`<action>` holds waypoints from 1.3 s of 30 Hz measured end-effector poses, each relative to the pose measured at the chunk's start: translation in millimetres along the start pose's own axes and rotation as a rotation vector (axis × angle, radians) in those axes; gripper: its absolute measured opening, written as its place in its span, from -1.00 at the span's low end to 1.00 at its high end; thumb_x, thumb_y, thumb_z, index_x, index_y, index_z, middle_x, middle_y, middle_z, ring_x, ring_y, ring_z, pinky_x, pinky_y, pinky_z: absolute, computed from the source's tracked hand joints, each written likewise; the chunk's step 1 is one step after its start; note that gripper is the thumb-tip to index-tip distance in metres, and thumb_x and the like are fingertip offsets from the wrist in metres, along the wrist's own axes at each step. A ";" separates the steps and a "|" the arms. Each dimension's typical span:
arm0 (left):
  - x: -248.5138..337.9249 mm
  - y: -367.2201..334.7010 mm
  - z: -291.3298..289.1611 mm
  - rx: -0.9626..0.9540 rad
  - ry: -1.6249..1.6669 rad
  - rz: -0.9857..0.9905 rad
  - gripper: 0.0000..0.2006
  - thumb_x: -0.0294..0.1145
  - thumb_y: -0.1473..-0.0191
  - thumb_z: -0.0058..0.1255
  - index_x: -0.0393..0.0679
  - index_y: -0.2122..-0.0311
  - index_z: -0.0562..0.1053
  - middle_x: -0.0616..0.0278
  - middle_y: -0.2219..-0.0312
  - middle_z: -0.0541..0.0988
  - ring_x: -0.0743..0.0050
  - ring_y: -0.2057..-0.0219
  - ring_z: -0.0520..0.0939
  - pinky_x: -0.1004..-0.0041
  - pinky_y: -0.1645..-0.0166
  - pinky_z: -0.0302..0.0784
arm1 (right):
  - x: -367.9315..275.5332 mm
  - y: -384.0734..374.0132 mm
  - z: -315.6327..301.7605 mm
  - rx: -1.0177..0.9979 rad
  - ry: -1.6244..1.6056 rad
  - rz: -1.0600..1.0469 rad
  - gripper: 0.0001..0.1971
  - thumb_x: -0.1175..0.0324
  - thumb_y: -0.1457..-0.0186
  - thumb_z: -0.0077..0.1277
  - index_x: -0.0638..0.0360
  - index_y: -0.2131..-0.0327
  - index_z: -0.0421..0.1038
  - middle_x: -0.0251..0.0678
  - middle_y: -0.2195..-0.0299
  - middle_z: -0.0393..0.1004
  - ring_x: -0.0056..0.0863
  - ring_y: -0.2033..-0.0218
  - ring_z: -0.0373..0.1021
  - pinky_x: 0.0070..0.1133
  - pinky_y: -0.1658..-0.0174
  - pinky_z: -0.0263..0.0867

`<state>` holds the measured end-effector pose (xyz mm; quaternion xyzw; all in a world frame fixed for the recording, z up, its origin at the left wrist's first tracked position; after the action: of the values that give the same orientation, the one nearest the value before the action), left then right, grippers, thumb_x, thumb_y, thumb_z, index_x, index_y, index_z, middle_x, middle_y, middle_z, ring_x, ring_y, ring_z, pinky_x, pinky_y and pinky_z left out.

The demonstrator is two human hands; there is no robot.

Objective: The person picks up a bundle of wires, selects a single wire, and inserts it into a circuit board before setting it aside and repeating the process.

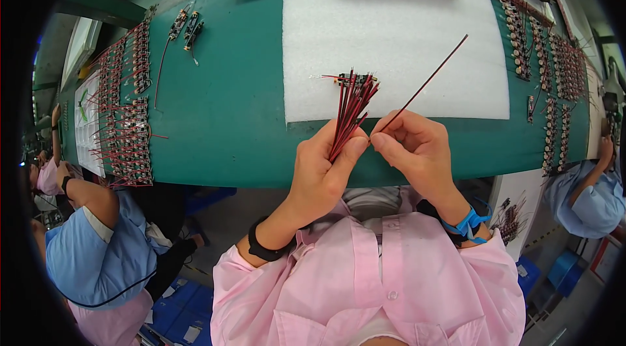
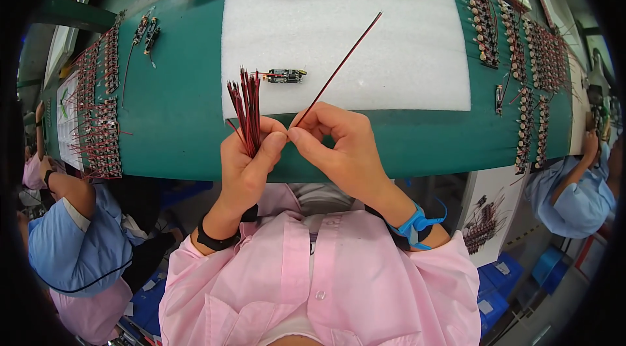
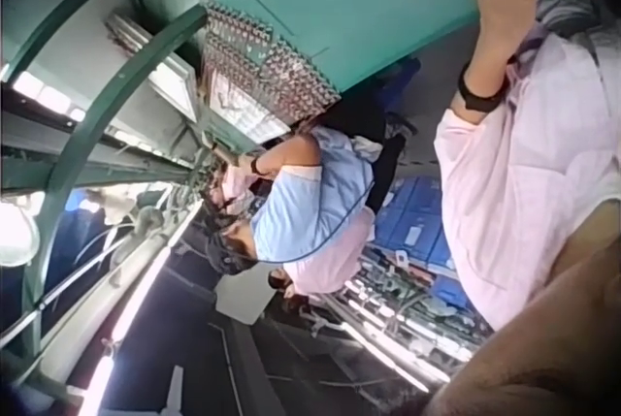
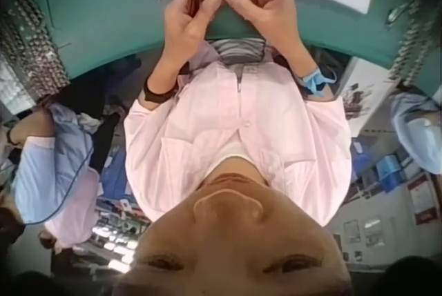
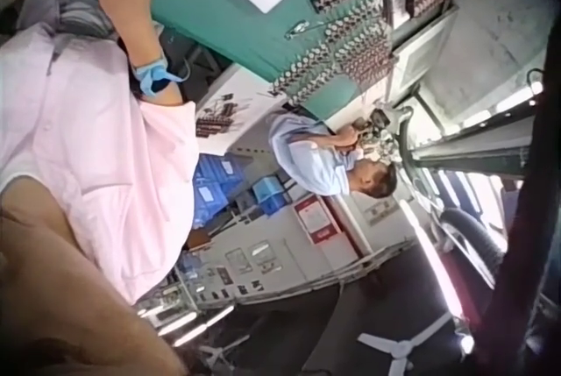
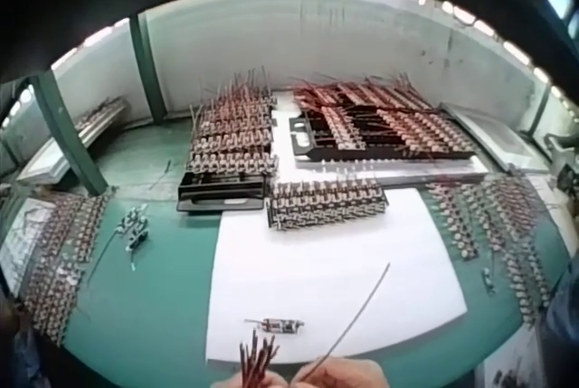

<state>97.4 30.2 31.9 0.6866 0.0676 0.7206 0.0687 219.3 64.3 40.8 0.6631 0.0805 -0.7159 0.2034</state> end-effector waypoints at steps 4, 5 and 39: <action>-0.8 -2.3 -1.2 0.023 -0.074 0.120 -0.91 -0.49 0.07 -0.13 -0.29 0.45 0.33 0.40 0.75 0.32 0.79 0.70 0.21 0.69 0.64 0.08 | 1.8 -2.2 -0.4 0.011 0.063 -0.044 -0.94 0.57 0.15 -0.10 0.35 0.51 0.30 -0.43 0.63 0.30 -0.79 0.61 0.16 -0.82 0.57 0.07; -1.1 -3.6 -1.0 0.017 -0.073 0.120 -0.91 -0.49 0.07 -0.13 -0.29 0.45 0.33 0.40 0.75 0.32 0.79 0.70 0.21 0.69 0.64 0.08 | 1.5 -3.3 -0.8 0.016 0.088 -0.064 -0.94 0.58 0.16 -0.10 0.35 0.51 0.30 -0.44 0.63 0.30 -0.79 0.61 0.16 -0.82 0.56 0.07; 17.1 22.5 -16.8 0.045 -1.067 0.825 -0.90 -0.55 0.25 -0.18 -0.30 0.51 0.28 0.01 0.26 0.35 0.16 0.26 0.35 0.33 0.18 0.23 | 7.7 -19.3 10.3 0.308 0.660 -0.226 -0.89 0.47 0.21 -0.05 0.33 0.65 0.30 -0.55 0.75 0.19 -0.83 0.69 0.04 -0.80 0.63 -0.03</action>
<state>79.7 11.4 52.1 0.9192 -0.2283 0.2486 -0.2027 201.9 76.4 31.3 0.8677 0.1057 -0.4855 -0.0154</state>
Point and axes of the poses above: each hand's wrist, its own y-axis away from the middle knuckle, its own z-axis out of the palm, x = y × z, the point moved 5 cm from there along -y, towards the middle knuckle
